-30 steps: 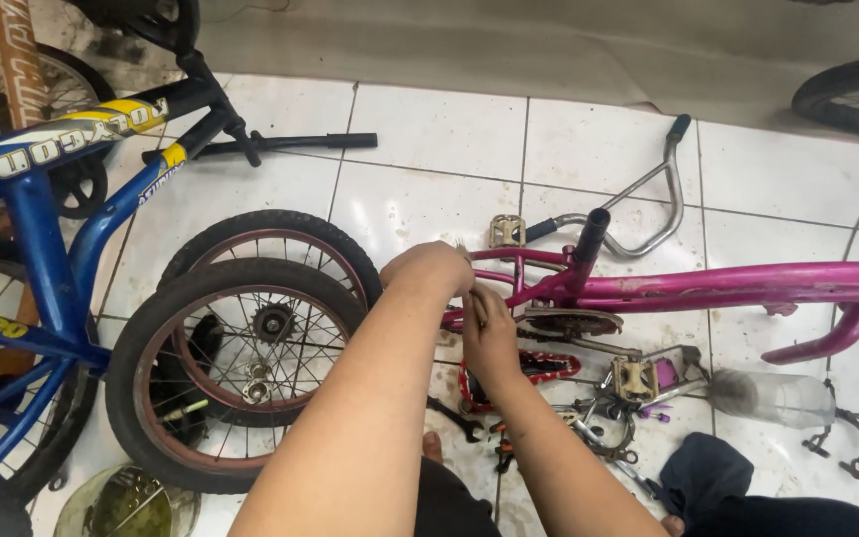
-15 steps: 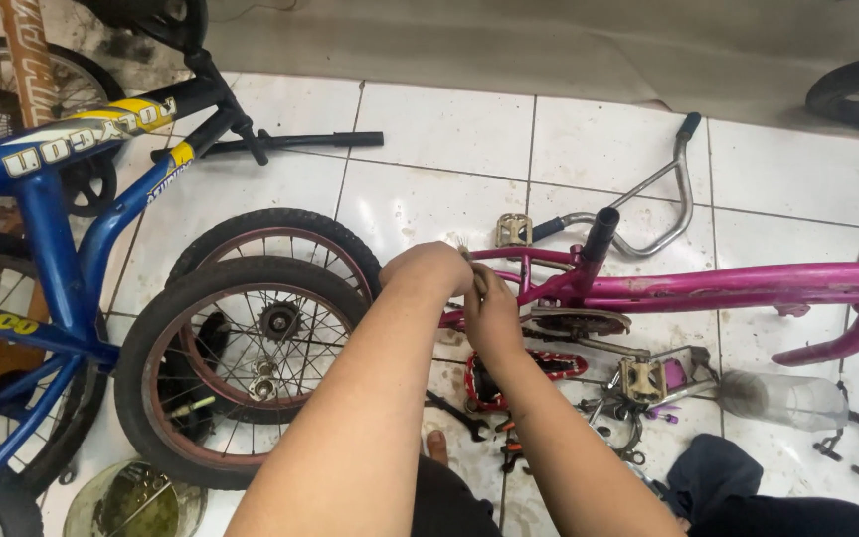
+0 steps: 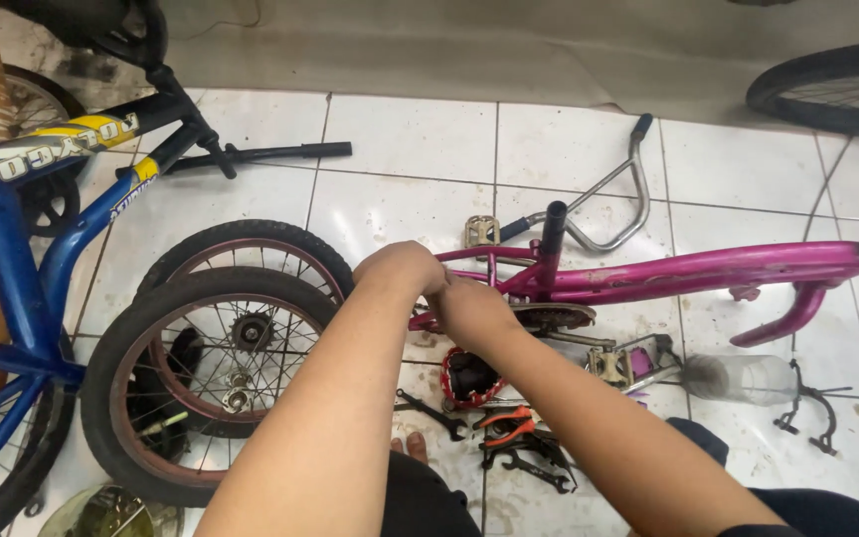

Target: A person is cleaning and maintaining a pink bicycle frame using a cloth and tools while sitting on the floor.

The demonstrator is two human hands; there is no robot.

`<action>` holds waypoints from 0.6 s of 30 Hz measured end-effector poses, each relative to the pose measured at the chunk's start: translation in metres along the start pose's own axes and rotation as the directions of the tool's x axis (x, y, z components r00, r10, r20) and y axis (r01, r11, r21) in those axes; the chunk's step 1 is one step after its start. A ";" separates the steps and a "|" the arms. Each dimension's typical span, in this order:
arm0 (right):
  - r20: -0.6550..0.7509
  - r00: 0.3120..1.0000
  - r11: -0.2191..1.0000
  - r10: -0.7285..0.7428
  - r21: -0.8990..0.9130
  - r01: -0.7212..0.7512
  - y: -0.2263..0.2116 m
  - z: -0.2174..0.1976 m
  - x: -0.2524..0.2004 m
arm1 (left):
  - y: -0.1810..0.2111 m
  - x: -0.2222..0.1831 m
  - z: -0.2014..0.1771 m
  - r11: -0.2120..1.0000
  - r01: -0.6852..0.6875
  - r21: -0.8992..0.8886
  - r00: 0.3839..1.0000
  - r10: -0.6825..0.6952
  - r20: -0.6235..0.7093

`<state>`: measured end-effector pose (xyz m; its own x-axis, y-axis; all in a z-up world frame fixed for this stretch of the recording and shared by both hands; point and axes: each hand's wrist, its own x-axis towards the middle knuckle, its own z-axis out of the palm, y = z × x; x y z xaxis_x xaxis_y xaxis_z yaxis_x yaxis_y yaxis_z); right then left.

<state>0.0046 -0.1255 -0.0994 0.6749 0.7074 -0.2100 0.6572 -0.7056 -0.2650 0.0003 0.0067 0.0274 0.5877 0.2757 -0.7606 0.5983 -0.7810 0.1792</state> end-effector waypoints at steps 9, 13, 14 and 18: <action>-0.159 0.979 0.978 -0.131 -0.180 0.102 0.030 -0.095 -0.091 | 0.011 0.009 0.012 0.997 -0.072 0.026 0.993 0.074 -0.095; -0.060 0.996 0.995 0.060 -0.076 -0.065 0.040 -0.135 -0.122 | 0.022 0.030 0.025 0.992 -0.113 0.059 0.984 0.120 -0.131; -0.002 0.988 0.982 0.154 -0.110 -0.153 0.049 -0.136 -0.129 | 0.024 0.043 0.031 0.990 -0.130 0.057 0.978 0.138 -0.158; 0.075 0.910 0.913 0.407 -0.054 -0.404 0.065 -0.174 -0.174 | 0.028 0.078 0.044 0.956 -0.294 0.025 0.926 0.291 -0.239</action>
<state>-0.0112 -0.3016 0.0837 0.8566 0.3601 -0.3697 0.3459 -0.9322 -0.1067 0.0391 -0.0188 -0.0542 0.8486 0.1621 -0.5035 0.3854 -0.8415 0.3787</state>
